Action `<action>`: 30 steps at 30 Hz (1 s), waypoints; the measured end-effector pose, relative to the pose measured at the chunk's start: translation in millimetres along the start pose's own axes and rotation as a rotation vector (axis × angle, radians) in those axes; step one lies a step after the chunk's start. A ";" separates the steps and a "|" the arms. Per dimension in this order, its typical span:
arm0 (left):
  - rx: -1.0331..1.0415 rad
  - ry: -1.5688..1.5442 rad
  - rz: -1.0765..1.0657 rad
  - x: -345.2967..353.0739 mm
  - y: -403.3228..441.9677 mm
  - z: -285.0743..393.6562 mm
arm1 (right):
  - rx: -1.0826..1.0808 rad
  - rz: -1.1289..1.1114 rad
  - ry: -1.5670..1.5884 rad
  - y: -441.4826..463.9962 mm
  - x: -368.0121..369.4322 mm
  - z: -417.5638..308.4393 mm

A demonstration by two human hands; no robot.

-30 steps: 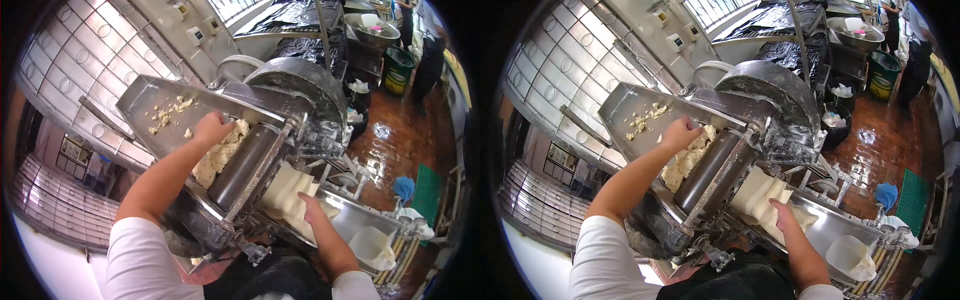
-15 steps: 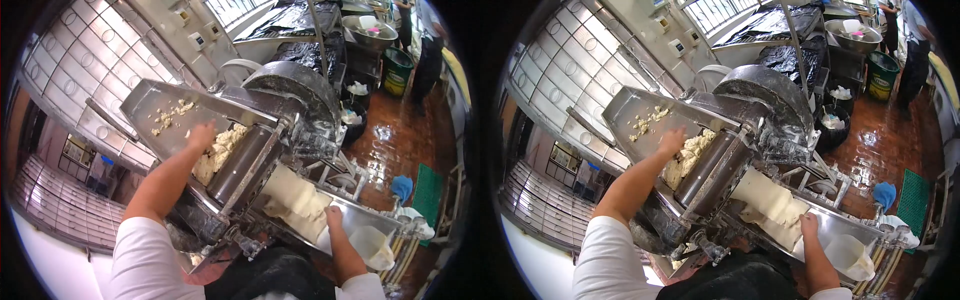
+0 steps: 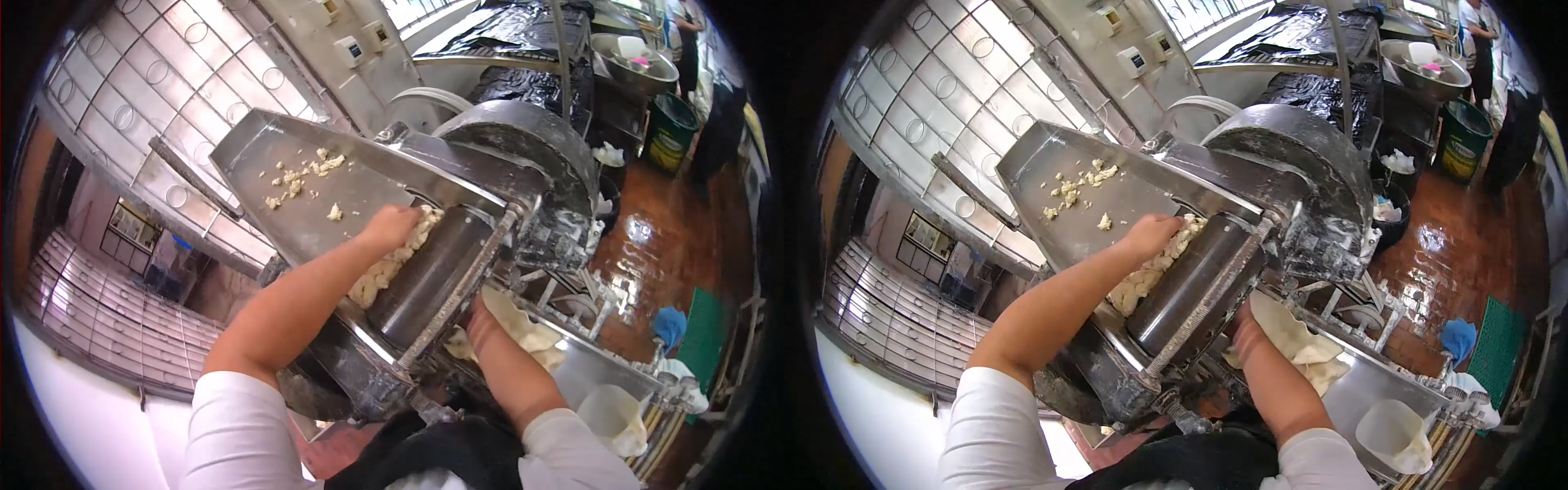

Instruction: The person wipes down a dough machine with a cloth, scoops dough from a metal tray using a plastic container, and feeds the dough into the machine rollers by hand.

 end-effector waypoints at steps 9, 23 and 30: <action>0.053 0.079 -0.084 -40.8 -23.6 11.8 | -0.045 -0.078 0.013 -5.4 35.4 -3.8; -0.143 0.028 -0.015 -10.9 -62.3 -17.9 | 0.077 -0.015 -0.012 -24.7 16.3 12.8; -0.514 -0.607 -0.254 12.5 -61.5 -16.6 | 0.053 -0.094 0.085 -18.1 23.3 18.0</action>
Point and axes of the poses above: each hand's wrist, its own y-axis towards the middle knuckle, its own x-axis out of the palm, z = x × y, the point moved 10 cm from there along y, towards the middle knuckle, and after that the axes turned 14 degrees about z, right-handed, at the moved point
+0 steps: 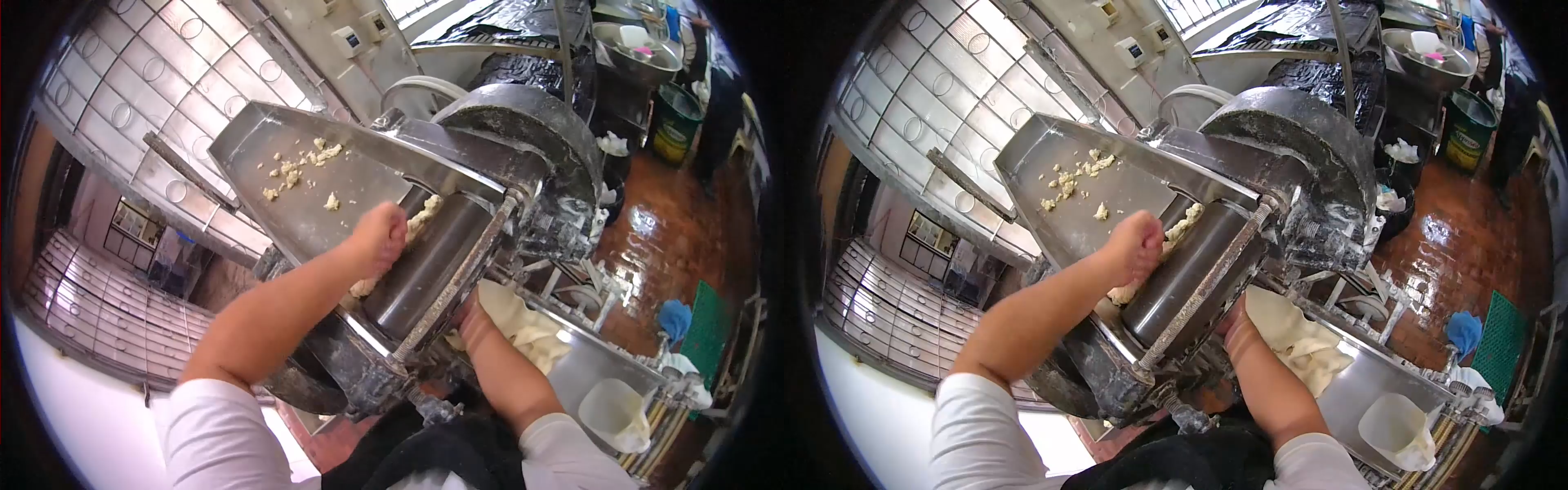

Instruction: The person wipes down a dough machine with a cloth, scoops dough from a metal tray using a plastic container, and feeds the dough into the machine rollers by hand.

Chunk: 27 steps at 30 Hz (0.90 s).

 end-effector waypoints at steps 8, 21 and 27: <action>0.301 0.756 0.057 -38.0 -24.7 13.9 | -0.075 0.025 -0.047 -22.0 -15.6 -23.5; 0.287 0.002 0.237 -86.1 -67.1 83.0 | -0.012 0.081 -0.033 -11.2 -39.8 -15.0; 0.471 -0.235 0.398 -158.6 -135.4 64.1 | -0.098 0.159 -0.060 -37.8 -70.9 -36.8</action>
Point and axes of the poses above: each hand's wrist, its own y-axis towards the middle knuckle, its own x-axis out of the palm, z = x × y, the point moved 10 cm from there along y, towards the middle knuckle, and after that the axes turned 14 degrees about z, right-handed, at the moved point
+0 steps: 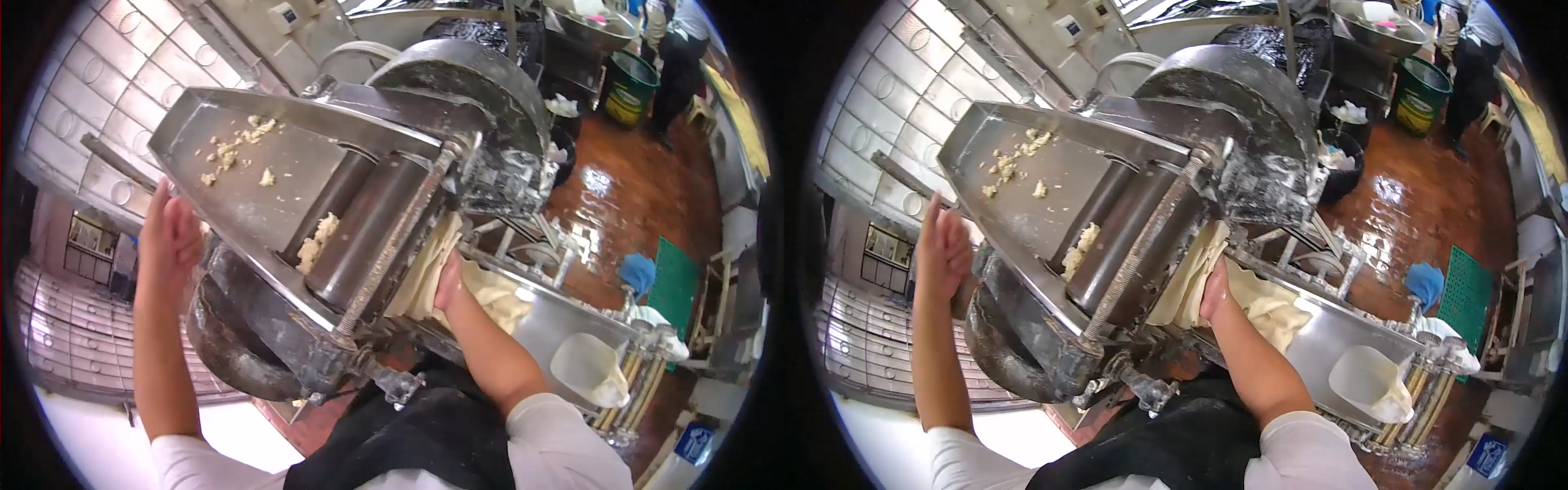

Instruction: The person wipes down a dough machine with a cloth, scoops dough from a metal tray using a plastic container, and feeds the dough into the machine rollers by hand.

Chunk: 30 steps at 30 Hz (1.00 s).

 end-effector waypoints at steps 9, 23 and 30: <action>0.056 -0.140 0.461 -202.1 -41.3 -62.5 | -0.039 0.201 -0.129 -24.0 -106.5 -7.3; -1.014 1.173 -0.415 -262.2 -253.1 -516.5 | -0.618 1.231 -1.280 -119.1 -244.6 -107.6; -0.804 0.845 -0.226 -221.3 -208.0 -494.9 | -0.520 1.003 -0.487 -97.5 -321.7 -68.6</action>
Point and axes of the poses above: each hand's wrist, its own y-axis towards the middle knuckle, its own x-axis out of the palm, z = x × y, the point moved 10 cm from there along y, towards the middle knuckle, and after that the axes turned 14 degrees about z, right-handed, at the moved point
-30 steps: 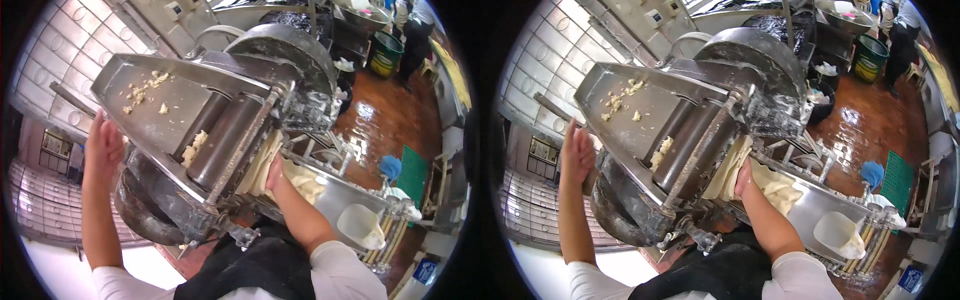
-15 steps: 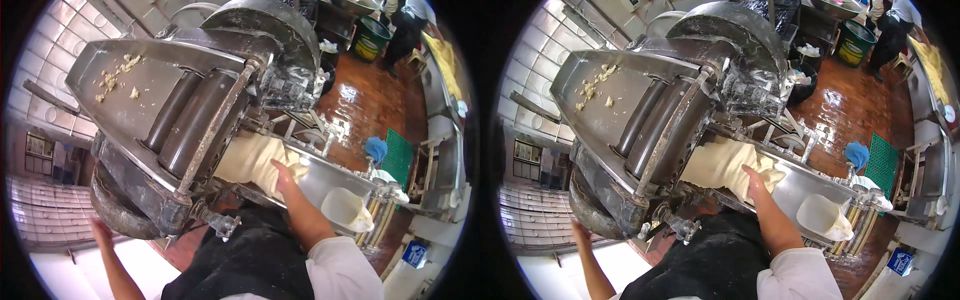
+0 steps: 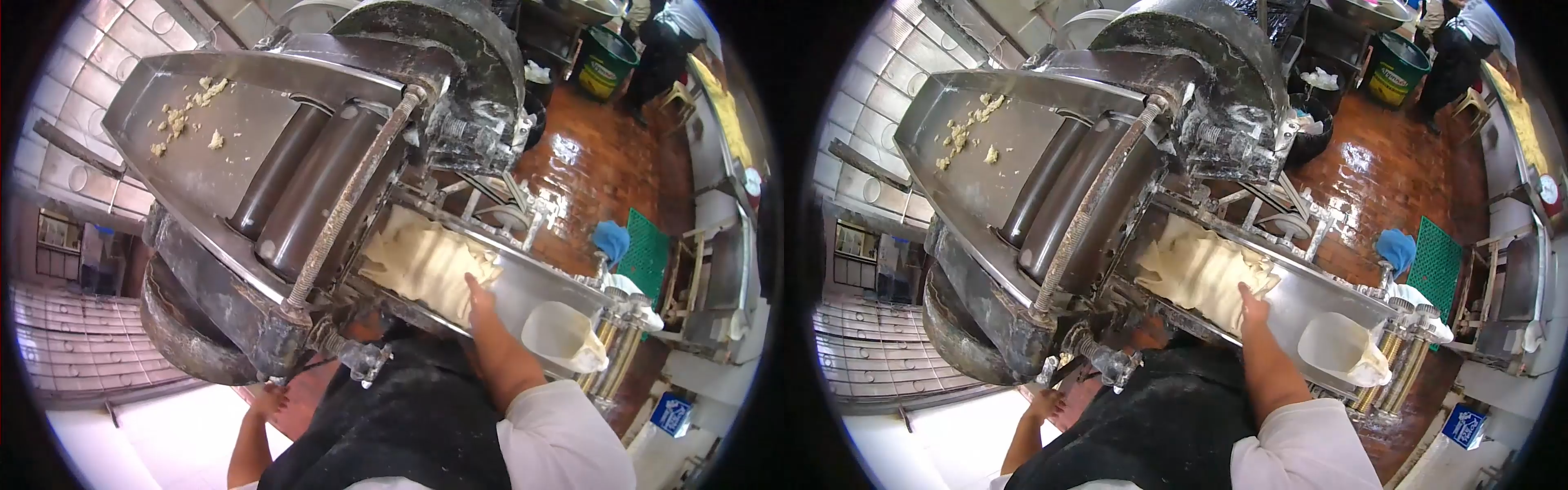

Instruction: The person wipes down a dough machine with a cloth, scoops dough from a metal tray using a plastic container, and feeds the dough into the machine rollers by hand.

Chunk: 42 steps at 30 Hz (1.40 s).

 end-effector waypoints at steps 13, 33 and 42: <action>0.110 0.122 -0.069 10.5 58.4 3.7 | -0.299 -0.018 -0.260 -7.2 -33.3 -44.8; 0.110 0.191 -0.148 68.6 96.7 47.5 | -0.934 0.278 -1.369 -80.2 -292.8 -194.5; 0.221 0.166 -0.197 99.8 80.2 81.1 | -0.654 0.891 -0.987 -97.0 -473.1 -223.1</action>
Point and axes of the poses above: each hand's wrist, its own y-axis towards the middle knuckle, its own x-axis out of the palm, z = x × y, the point moved 10 cm from there along y, towards the middle knuckle, and after that the axes turned 14 degrees about z, right-handed, at the moved point
